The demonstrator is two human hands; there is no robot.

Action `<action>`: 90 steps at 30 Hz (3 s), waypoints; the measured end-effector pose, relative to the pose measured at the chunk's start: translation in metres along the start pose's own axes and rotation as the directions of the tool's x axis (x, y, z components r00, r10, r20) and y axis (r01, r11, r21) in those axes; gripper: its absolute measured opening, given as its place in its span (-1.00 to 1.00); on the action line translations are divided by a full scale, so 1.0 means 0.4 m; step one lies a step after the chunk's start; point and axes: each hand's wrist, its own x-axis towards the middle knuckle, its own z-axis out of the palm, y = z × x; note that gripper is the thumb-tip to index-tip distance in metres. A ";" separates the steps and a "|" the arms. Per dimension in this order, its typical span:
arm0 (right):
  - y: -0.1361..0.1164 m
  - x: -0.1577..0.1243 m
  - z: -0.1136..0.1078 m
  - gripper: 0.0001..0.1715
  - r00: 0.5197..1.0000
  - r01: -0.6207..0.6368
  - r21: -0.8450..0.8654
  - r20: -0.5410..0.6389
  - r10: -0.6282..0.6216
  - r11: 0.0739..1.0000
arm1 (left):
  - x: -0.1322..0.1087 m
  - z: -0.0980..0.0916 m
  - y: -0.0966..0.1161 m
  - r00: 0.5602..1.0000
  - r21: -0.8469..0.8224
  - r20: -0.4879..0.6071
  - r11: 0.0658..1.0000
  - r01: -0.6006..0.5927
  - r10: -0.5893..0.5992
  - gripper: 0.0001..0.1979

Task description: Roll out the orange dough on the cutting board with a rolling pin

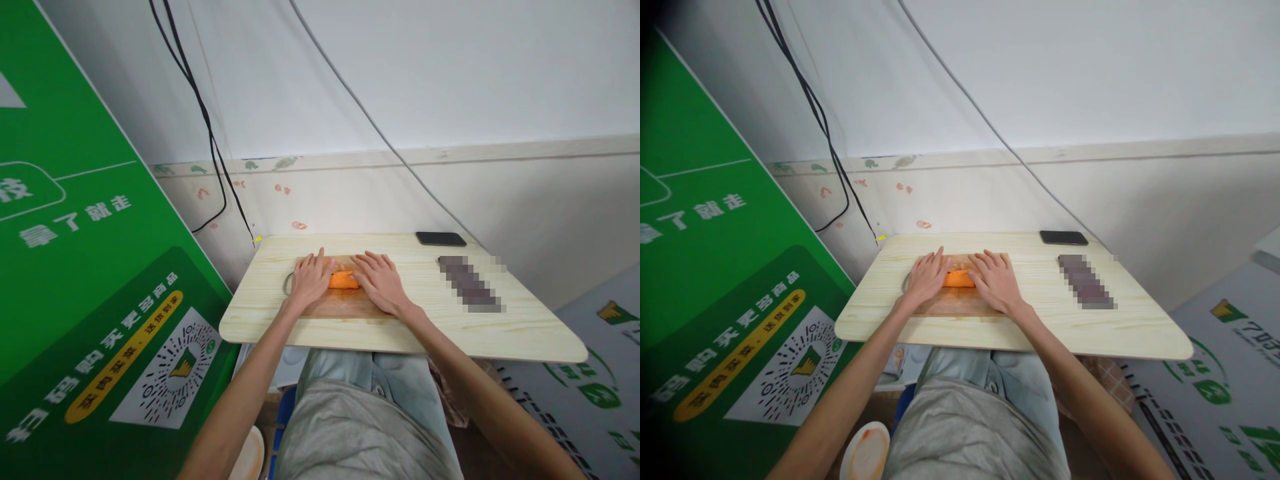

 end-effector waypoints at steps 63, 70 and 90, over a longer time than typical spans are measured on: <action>-0.111 -0.043 0.033 -0.62 0.939 0.290 -0.130 -0.152 -0.308 0.948 | -0.007 -0.056 -0.020 0.981 -0.275 0.061 0.948 -0.162 0.185 -0.63; -0.122 -0.051 0.036 -0.69 0.941 0.253 -0.160 -0.188 -0.281 0.954 | -0.003 -0.046 -0.027 0.982 -0.274 0.077 0.951 -0.147 0.174 -0.61; -0.099 -0.116 -0.002 -0.43 0.968 0.212 0.295 -0.192 -0.160 0.932 | -0.014 -0.039 -0.026 0.990 -0.251 0.048 0.961 -0.114 0.130 -0.61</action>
